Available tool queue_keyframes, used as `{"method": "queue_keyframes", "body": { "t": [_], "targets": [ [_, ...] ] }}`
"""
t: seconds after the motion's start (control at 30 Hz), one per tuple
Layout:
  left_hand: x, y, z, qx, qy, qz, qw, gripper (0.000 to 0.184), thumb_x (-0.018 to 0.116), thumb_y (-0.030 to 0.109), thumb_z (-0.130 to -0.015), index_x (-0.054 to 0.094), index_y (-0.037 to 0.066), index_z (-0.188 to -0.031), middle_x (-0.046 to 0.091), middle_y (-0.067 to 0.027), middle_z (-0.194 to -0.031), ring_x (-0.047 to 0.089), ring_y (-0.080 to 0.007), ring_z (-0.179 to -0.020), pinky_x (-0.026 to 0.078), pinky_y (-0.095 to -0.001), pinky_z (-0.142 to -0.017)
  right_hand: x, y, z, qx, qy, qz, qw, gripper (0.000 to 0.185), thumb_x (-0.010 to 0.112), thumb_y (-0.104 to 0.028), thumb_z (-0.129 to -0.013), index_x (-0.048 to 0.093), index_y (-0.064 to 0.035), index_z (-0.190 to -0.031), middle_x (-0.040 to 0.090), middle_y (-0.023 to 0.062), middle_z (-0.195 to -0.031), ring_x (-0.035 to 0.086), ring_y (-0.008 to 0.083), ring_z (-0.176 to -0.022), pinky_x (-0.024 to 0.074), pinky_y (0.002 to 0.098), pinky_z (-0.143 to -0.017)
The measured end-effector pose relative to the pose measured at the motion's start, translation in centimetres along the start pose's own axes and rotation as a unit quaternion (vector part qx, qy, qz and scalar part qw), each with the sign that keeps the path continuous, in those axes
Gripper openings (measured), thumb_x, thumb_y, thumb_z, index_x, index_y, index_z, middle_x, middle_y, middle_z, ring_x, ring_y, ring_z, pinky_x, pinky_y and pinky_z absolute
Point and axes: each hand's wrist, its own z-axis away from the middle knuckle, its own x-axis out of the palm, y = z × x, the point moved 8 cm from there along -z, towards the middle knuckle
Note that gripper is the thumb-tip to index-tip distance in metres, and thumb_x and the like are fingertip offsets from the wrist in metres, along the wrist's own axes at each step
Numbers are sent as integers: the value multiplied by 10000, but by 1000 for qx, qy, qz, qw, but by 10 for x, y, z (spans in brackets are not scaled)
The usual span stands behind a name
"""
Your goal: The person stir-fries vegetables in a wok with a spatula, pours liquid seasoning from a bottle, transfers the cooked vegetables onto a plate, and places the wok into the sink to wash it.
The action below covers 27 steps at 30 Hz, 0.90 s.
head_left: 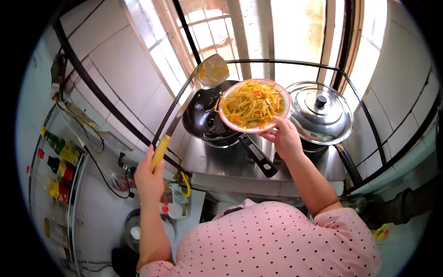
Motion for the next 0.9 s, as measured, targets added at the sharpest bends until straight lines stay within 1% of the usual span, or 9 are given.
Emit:
{"method": "queue_keyframes", "body": {
  "t": [0.1,0.2,0.27,0.33,0.47,0.67,0.73,0.8,0.9],
  "targets": [
    [0,-6,-30,-99,-92,-26,990,362,644,145,-803,629,75,-1158,659,-192,-906,627,-319,-797,486,-366,-741,-16,-15,-4,-13,1,-2,1000,327,525,-165,-906,464,37,-1157,607,160,-1069,671,261,-840,590,354,-728],
    [15,-16,-72,-2,-141,-175,975,300,588,219,-823,669,143,-1102,665,-172,-885,646,-333,-815,504,-414,-719,-18,-19,-7,-31,1,13,999,325,508,-150,-919,453,62,-1159,617,179,-1027,675,280,-821,598,336,-714],
    [28,-8,-102,-103,-237,-236,937,224,583,240,-826,718,158,-985,675,-143,-816,657,-311,-794,514,-401,-717,-10,-24,-6,-46,0,16,999,344,477,-145,-934,422,75,-1194,614,196,-1049,678,273,-832,604,348,-719],
    [49,-7,-131,-61,-284,-309,906,223,599,253,-831,708,64,-879,674,-174,-812,662,-315,-779,522,-398,-693,-5,-30,-6,-61,5,3,998,357,466,-143,-938,408,82,-1209,606,199,-1080,677,268,-854,604,353,-732],
    [83,-7,-166,-60,-260,-274,924,199,601,171,-777,692,9,-848,673,-208,-875,662,-330,-847,530,-409,-707,1,-36,-5,-80,16,19,996,361,454,-139,-942,401,101,-1207,598,198,-1100,674,271,-877,605,360,-761],
    [133,-1,-181,49,-282,-181,941,233,638,259,-775,732,124,-939,689,-125,-842,657,-292,-774,507,-378,-707,3,-42,-6,-78,3,13,997,373,440,-143,-949,386,116,-1213,595,214,-1103,677,274,-868,611,332,-744],
    [120,-3,-189,86,-358,-190,910,226,654,197,-755,725,58,-918,667,-119,-724,617,-209,-598,474,-329,-572,1,-43,-5,-80,15,23,996,377,439,-147,-951,383,114,-1217,599,217,-1095,679,275,-858,611,321,-734],
    [104,-24,-197,44,-418,-205,884,218,649,149,-752,719,22,-915,618,-97,-639,537,-152,-486,409,-294,-460,0,-42,-4,-80,21,28,996,379,438,-151,-952,382,112,-1219,603,219,-1087,681,276,-850,611,315,-728],
    [80,-50,-193,-159,-420,-154,880,218,635,131,-762,714,28,-938,562,-62,-575,444,-115,-418,337,-278,-386,-2,-41,-5,-80,23,27,996,379,436,-154,-953,381,111,-1219,608,221,-1078,683,279,-843,611,314,-726]
  ]
}}
